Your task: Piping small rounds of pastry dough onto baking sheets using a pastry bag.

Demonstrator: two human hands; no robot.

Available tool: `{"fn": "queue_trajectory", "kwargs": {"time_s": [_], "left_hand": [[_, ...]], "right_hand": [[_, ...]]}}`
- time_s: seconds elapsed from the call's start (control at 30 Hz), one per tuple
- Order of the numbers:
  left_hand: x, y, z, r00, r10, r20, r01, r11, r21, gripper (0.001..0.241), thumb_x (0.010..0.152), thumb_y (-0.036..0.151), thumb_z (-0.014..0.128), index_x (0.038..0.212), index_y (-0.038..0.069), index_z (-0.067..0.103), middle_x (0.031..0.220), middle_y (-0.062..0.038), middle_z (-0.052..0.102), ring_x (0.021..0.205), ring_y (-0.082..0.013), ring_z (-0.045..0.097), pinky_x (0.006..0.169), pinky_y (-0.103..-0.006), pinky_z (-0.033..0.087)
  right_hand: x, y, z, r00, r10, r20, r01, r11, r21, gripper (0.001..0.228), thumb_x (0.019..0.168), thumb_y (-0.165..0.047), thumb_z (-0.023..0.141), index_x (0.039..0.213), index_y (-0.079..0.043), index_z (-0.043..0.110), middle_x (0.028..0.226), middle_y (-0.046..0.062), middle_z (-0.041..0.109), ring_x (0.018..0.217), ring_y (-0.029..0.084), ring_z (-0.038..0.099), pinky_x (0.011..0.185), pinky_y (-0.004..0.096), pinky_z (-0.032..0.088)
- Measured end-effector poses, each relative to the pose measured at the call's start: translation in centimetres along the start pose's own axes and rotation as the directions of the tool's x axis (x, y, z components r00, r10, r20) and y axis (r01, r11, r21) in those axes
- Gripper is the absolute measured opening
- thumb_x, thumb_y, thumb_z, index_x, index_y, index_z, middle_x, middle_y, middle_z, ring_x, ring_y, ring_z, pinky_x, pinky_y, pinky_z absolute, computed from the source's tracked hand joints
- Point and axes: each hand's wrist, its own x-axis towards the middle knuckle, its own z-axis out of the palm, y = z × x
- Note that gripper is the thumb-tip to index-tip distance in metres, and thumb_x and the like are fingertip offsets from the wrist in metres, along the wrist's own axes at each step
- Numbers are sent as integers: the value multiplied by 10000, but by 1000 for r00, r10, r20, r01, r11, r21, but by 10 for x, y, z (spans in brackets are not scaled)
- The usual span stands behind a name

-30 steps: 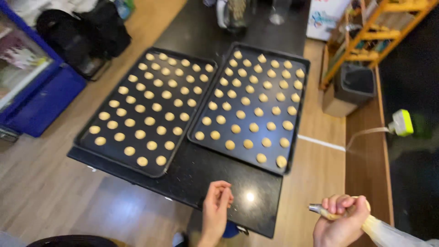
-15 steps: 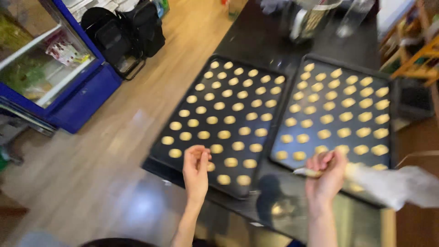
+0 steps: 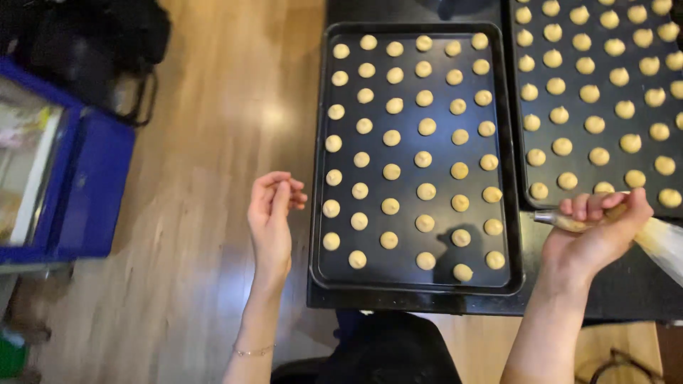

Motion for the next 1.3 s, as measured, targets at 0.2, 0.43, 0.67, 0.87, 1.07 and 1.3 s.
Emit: {"fn": "queue_trajectory", "kwargs": {"time_s": [0.2,0.43,0.67,0.87,1.07,1.3], "left_hand": [[112,-26,5,977,-82,196,64,993,100,142,1029,147,603,1145,63,610,950,-110,695,783,-144,670,712,-232,547],[190,-65,-8,929,-229,290,217,973,74,239,1115,220,455,1098,43,615,867,-82,620,748,-151,593,657,-252,477],[274,-92,-10,830,-385,404,399,915,54,203,1083,208,499,976,58,583,659,1,411,612,-102,398,578,-257,357],[346,-62,-7,772,-264,578,200,964,172,140,1095,157,462,1055,76,569,730,7,463,659,-88,443,600,-239,391],[320,-70,35,582,-170,795,173,981,84,263,1101,205,405,936,57,547,507,27,349,474,-82,334,500,-244,307],[287,-81,46,379,-36,925,22,999,30,460,1064,171,391,657,26,548,415,-29,298,420,-97,252,539,-253,269]], "right_hand": [[-13,62,13,952,-139,-273,154,987,34,338,944,-373,626,684,-189,512,563,-57,385,479,81,325,515,263,286],[-60,88,73,918,-169,-358,204,977,64,465,929,-442,590,585,-178,422,501,-39,230,450,85,220,484,251,205],[-153,102,107,658,-404,-635,413,899,-144,409,945,-436,597,646,-198,452,544,-52,278,470,78,269,502,233,248],[-253,153,131,361,-398,-843,547,823,-155,394,930,-411,585,629,-203,438,523,-67,274,475,63,260,507,224,237],[-301,182,132,205,-381,-901,652,740,-164,398,940,-399,578,624,-190,455,549,-68,313,496,62,286,525,212,250],[-258,204,145,251,-386,-888,676,726,-125,447,940,-444,604,605,-191,450,516,-60,250,485,65,245,504,224,207]]}}
